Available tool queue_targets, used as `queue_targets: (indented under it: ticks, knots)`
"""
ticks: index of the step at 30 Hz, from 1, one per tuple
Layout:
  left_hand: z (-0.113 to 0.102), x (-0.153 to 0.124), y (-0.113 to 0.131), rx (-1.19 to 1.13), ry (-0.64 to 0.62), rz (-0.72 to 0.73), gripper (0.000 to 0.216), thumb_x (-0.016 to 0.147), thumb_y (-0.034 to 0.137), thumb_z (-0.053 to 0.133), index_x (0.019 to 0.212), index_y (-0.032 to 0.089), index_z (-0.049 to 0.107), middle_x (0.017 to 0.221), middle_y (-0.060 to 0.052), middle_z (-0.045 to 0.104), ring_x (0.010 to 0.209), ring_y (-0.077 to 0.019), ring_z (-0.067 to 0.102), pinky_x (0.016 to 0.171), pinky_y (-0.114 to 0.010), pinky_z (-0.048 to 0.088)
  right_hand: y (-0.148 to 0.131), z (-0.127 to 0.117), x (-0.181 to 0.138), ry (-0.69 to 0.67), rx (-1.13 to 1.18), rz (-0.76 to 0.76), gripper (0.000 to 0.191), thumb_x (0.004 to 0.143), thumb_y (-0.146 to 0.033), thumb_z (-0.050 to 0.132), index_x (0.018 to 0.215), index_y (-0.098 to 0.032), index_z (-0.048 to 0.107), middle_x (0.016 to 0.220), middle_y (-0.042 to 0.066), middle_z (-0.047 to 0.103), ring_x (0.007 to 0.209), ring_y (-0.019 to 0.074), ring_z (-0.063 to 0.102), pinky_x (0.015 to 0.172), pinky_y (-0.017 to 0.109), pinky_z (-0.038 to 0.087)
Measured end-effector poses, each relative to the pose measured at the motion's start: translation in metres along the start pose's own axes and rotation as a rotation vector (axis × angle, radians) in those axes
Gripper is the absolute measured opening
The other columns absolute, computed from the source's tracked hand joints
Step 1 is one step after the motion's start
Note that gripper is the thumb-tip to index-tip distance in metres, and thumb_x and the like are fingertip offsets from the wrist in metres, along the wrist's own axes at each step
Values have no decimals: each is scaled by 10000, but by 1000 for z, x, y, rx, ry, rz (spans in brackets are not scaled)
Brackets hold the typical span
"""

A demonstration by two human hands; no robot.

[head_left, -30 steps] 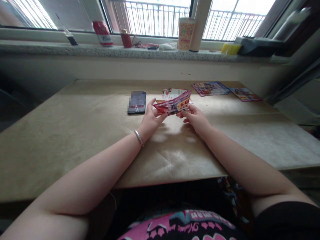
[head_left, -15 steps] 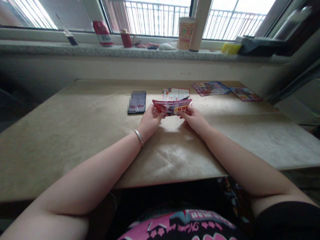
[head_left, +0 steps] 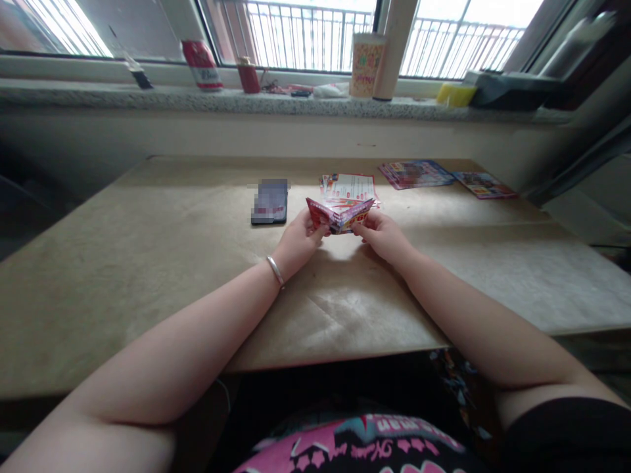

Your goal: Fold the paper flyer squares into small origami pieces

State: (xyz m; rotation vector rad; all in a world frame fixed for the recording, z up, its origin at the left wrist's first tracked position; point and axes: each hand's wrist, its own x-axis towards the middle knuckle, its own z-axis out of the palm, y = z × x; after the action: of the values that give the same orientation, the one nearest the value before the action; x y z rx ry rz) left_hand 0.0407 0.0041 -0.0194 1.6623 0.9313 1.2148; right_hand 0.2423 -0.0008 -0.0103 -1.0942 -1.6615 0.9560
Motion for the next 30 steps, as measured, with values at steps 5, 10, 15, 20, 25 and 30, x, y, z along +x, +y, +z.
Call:
queue_targets:
  ticks: [5, 10, 15, 20, 25, 30]
  knots:
    - [-2, -3, 4, 229, -41, 45, 251, 838, 282, 606, 1051, 149, 609, 971, -76, 693, 859, -198, 656, 740, -293, 524, 1, 1, -1, -39, -91, -67, 314, 798, -450, 634, 948, -177, 667, 773, 22, 648, 673, 147, 531, 628, 284, 422]
    - [-2, -4, 2, 256, -74, 41, 243, 851, 319, 596, 1028, 156, 623, 919, -59, 697, 792, -181, 653, 708, -280, 521, 0, 2, -2, -75, -99, -77, 321, 810, -474, 632, 938, -181, 651, 782, 23, 649, 685, 149, 541, 627, 281, 431]
    - [-1, -6, 2, 242, -125, 67, 292, 884, 329, 560, 1115, 155, 604, 996, -80, 704, 859, -197, 672, 769, -299, 539, -4, 6, -3, -92, 3, 22, 352, 769, -531, 667, 866, -200, 598, 754, 18, 650, 652, 136, 563, 602, 270, 449]
    - [3, -6, 2, 234, -150, 80, 257, 888, 294, 548, 1093, 149, 599, 1001, -89, 696, 876, -199, 675, 790, -309, 549, -11, 12, -5, -140, 132, 88, 421, 718, -582, 702, 847, -202, 574, 755, 19, 669, 657, 130, 591, 584, 254, 453]
    - [5, -6, 2, 137, -206, 72, 250, 891, 303, 564, 1082, 147, 598, 991, -83, 689, 896, -191, 670, 812, -305, 546, -16, 14, -7, -163, 174, 66, 453, 702, -616, 699, 848, -204, 579, 774, 18, 660, 676, 135, 595, 587, 256, 458]
    - [5, -6, 3, 89, -215, 38, 307, 898, 356, 573, 1109, 135, 599, 1008, -89, 683, 898, -192, 659, 842, -327, 534, -15, 15, -6, -144, 172, 67, 483, 712, -669, 655, 827, -207, 573, 731, 4, 634, 641, 124, 576, 559, 247, 440]
